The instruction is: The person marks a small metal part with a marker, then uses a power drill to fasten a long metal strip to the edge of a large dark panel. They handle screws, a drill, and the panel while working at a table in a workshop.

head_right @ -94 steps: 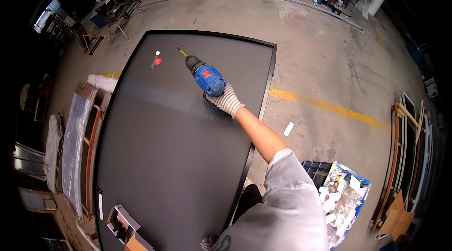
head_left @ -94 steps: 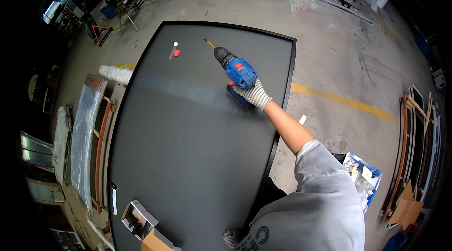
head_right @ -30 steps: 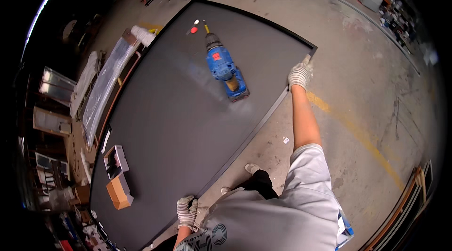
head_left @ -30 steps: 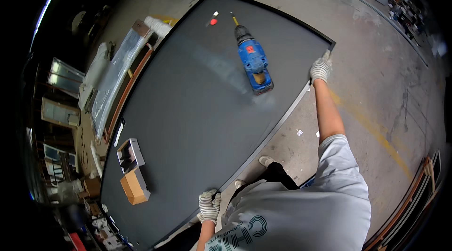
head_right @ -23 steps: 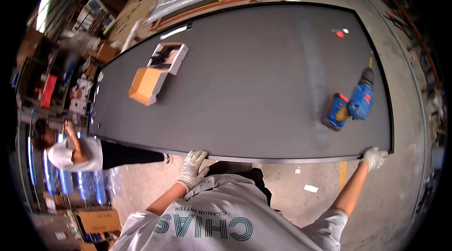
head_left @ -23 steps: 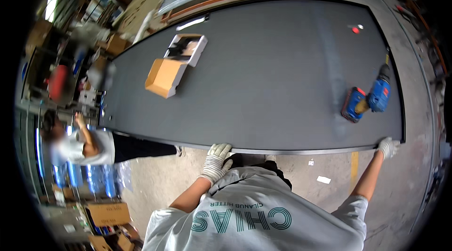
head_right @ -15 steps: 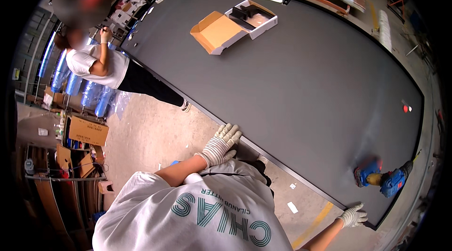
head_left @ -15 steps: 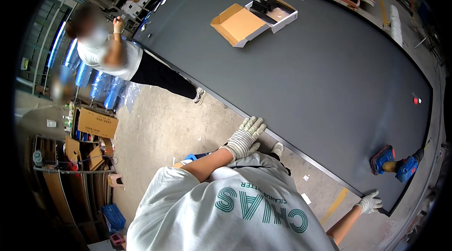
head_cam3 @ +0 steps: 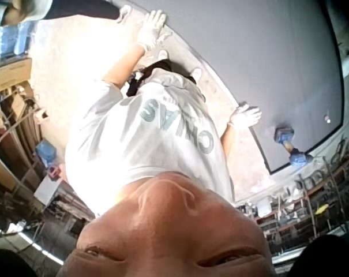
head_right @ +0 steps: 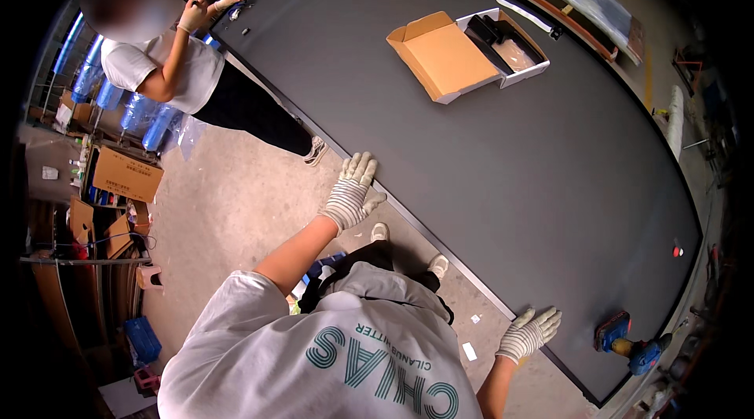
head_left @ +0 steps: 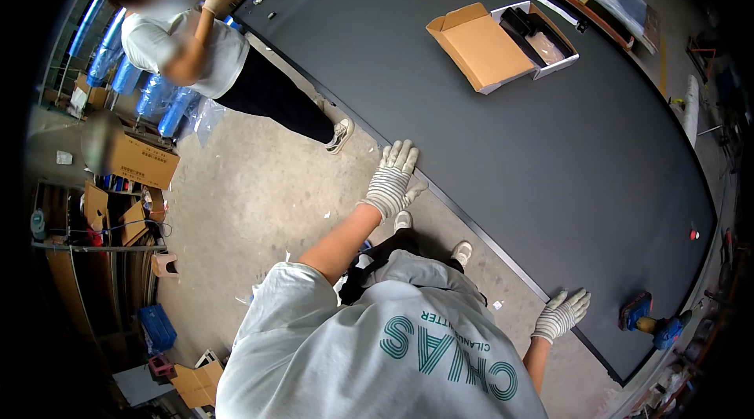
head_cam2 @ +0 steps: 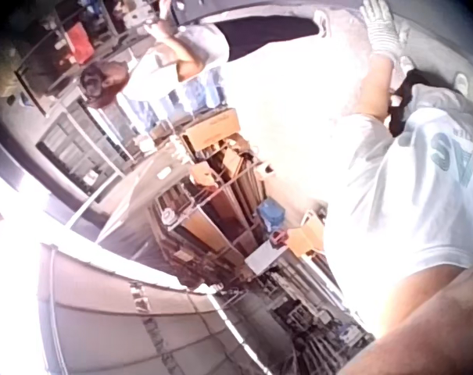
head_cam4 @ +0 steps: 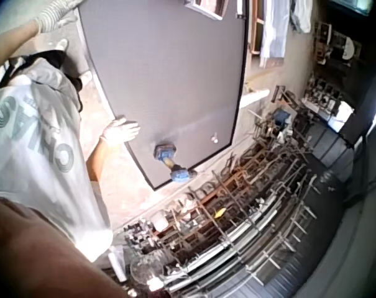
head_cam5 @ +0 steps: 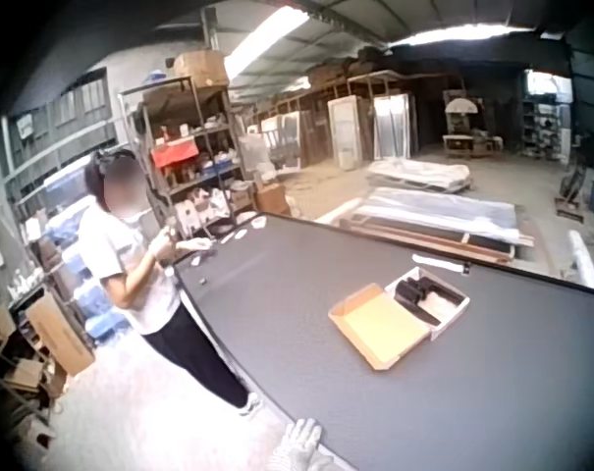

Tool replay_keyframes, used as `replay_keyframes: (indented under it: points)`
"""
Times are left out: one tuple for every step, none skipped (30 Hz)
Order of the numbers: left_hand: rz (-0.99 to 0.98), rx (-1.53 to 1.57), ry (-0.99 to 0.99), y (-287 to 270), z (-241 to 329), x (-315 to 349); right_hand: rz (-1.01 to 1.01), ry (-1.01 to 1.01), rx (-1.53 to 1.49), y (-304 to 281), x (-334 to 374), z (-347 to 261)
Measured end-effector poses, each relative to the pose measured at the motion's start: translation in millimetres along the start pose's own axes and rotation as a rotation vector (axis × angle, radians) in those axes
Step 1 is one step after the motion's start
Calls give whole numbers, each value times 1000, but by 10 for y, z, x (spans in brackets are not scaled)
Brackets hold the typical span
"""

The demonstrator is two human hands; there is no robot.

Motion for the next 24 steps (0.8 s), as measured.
replay_keyframes:
  points:
    - [34,4,-47,-24,-261,-8,12,-42,-34,-67,13,-213]
    - [78,7,-91,-59,-529,-56,-36,-47,-52,-151,27,-455]
    - [122,11,-136,-84,-791,-98,-54,-60,-55,-217,68,-645]
    - [145,1,-184,-100,-1037,-135,-74,-77,-58,-259,101,-837]
    - [179,-22,-231,-124,-1261,-187,-93,-93,-62,-286,116,-1015]
    - [212,-44,-279,-154,-1482,-245,-93,-112,-76,-307,119,-1177]
    - [239,-67,-325,-218,-1681,-300,-88,-140,-79,-337,144,-1360]
    - [239,-64,-392,-261,-1884,-363,-83,-167,-83,-375,171,-1542]
    - [221,-83,-445,-299,-2056,-424,-78,-193,-86,-422,191,-1716]
    - [197,-101,-493,-349,-2176,-483,-88,-220,-106,-464,206,-1888]
    - [172,-118,-540,-362,-2306,-542,-86,-241,-100,-520,203,-2055]
    - [188,-122,-548,-363,-2453,-571,-92,-269,-98,-559,212,-2247]
    - [161,-105,-560,-323,-2561,-616,-97,-299,-96,-595,211,-2429]
    - [131,-93,-567,-345,-2620,-688,-111,-306,-103,-649,220,-2599]
    - [105,-88,-572,-404,-2670,-760,-98,-338,-123,-697,243,-2762]
    - [42,-118,-623,-442,-2744,-789,-85,-369,-143,-734,265,-2906]
    - [69,-124,-651,-500,-2852,-822,-62,-397,-168,-791,261,-3055]
    - [96,-129,-678,-536,-2949,-835,-61,-414,-178,-834,262,-3169]
    - [126,-131,-705,-572,-3036,-858,-56,-430,-186,-877,251,-3263]
    - [110,-142,-747,-595,-3138,-870,-51,-445,-193,-900,239,-3349]
    - [134,-132,-775,-643,-3269,-894,-43,-452,-221,-900,218,-3417]
    - [153,-117,-801,-670,-3393,-903,-35,-457,-242,-890,192,-3436]
    - [171,-96,-832,-675,-3520,-889,-28,-468,-258,-902,162,-3447]
    - [202,-90,-847,-688,-3665,-890,-54,-464,-274,-909,143,-3470]
Point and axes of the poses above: each hand's wrist, its own x-axis away from the middle knuckle, its own y-axis out of the palm, z = x × y, the point moved 7 cm from there along -x, towards the middle knuckle, and after that the axes turned 5 degrees about y, right-handed, at the moved point
